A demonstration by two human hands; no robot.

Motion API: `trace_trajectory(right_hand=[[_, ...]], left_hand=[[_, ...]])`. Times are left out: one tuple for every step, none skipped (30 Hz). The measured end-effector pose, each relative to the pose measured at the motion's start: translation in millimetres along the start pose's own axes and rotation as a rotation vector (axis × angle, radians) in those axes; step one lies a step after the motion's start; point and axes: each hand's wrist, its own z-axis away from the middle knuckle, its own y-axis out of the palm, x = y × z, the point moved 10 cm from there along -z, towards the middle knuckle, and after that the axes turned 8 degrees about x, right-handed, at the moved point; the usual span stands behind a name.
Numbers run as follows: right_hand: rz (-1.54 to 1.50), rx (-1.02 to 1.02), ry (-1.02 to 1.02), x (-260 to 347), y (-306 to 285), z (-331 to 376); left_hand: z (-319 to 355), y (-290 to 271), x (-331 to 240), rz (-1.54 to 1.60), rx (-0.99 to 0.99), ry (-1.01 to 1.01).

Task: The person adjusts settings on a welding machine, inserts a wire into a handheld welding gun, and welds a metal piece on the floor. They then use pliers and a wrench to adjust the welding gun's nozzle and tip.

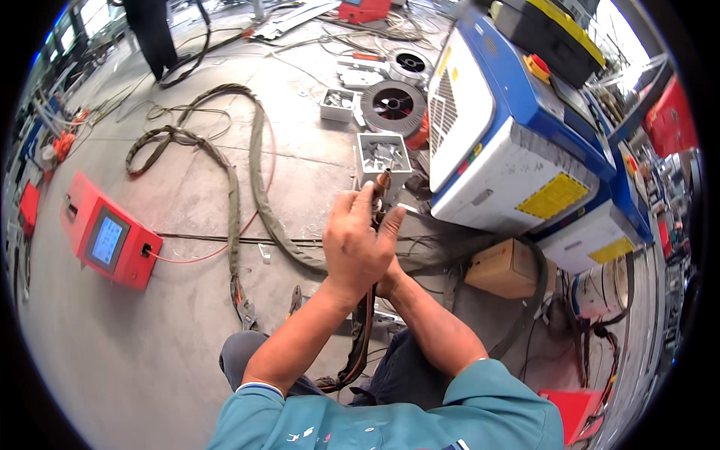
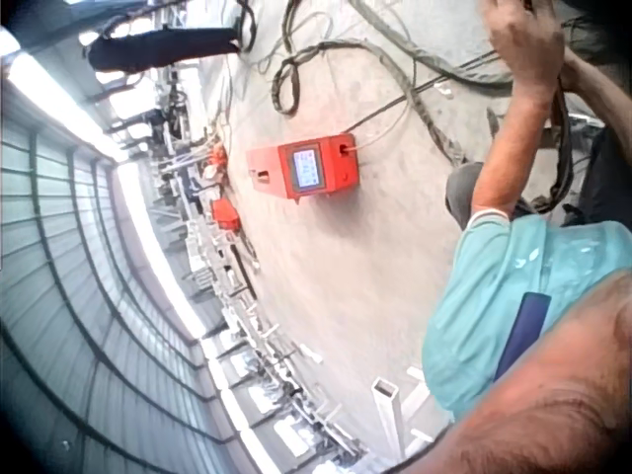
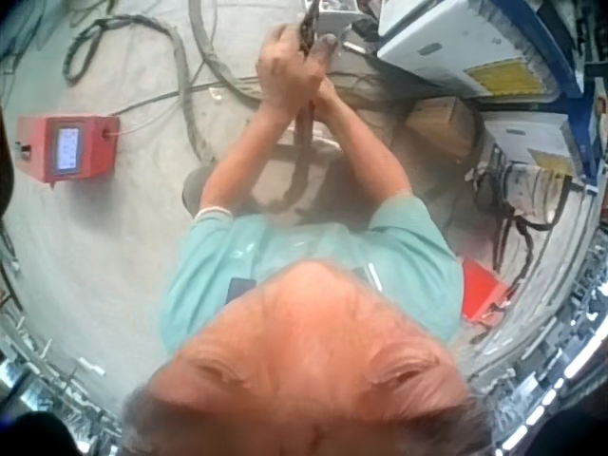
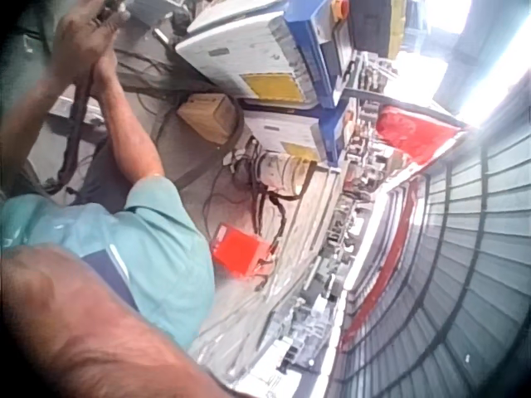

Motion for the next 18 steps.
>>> trace_trajectory(right_hand=[[0.0,0.046,-0.001,-0.6,2.7,-0.2],[0.001,0.095,0.0,-1.4,6.6,-0.9],[0.021,0.1,-0.024,2.8,10.3,-0.8],[0.039,0.102,-0.047,5.3,14.0,0.4],[0.055,0.101,-0.067,6.3,17.6,2.9],[0.055,0.1,-0.073,6.1,18.5,2.6],[0.182,0.114,-0.106,9.1,20.2,1.7],[0.307,0.123,-0.141,12.1,21.9,1.0],[0.558,0.147,-0.201,16.0,23.4,-0.5],[0.672,0.161,-0.221,14.2,22.4,-2.4],[0.784,0.17,-0.243,11.8,20.9,-3.4],[0.762,0.167,-0.228,8.2,17.8,-5.5],[0.727,0.168,-0.219,6.7,15.6,-5.4],[0.691,0.169,-0.211,6.4,14.1,-4.7],[0.636,0.178,-0.21,7.8,17.3,-3.6],[0.616,0.19,-0.231,10.0,20.9,-2.9],[0.597,0.202,-0.251,12.5,24.2,-1.8],[0.618,0.217,-0.291,17.3,29.7,-1.2]], left_hand=[[1.3,2.7,-0.5,0.057,0.022,0.005],[2.5,4.8,0.0,0.112,0.041,0.009],[4.0,5.6,1.1,0.164,0.056,0.007],[6.1,6.5,-0.3,0.177,0.078,0.015],[7.7,6.3,0.7,0.197,0.079,0.015],[7.4,4.6,0.6,0.218,0.075,0.022],[7.2,2.6,0.4,0.238,0.069,0.029],[6.8,0.3,-1.3,0.213,0.068,0.034],[6.8,-1.7,-3.1,0.187,0.068,0.039],[7.3,-2.7,-3.9,0.162,0.068,0.044],[8.4,-3.8,-2.5,0.17,0.056,0.04],[8.6,-4.9,-2.0,0.181,0.044,0.04],[9.0,-5.7,-1.6,0.192,0.033,0.039],[9.4,-5.3,-0.6,0.198,0.037,0.031],[9.8,-5.6,2.1,0.196,0.043,0.024],[10.1,-5.2,4.2,0.195,0.05,0.017],[10.3,-4.6,4.8,0.192,0.054,0.021],[9.6,-5.7,4.3,0.193,0.055,0.024]])
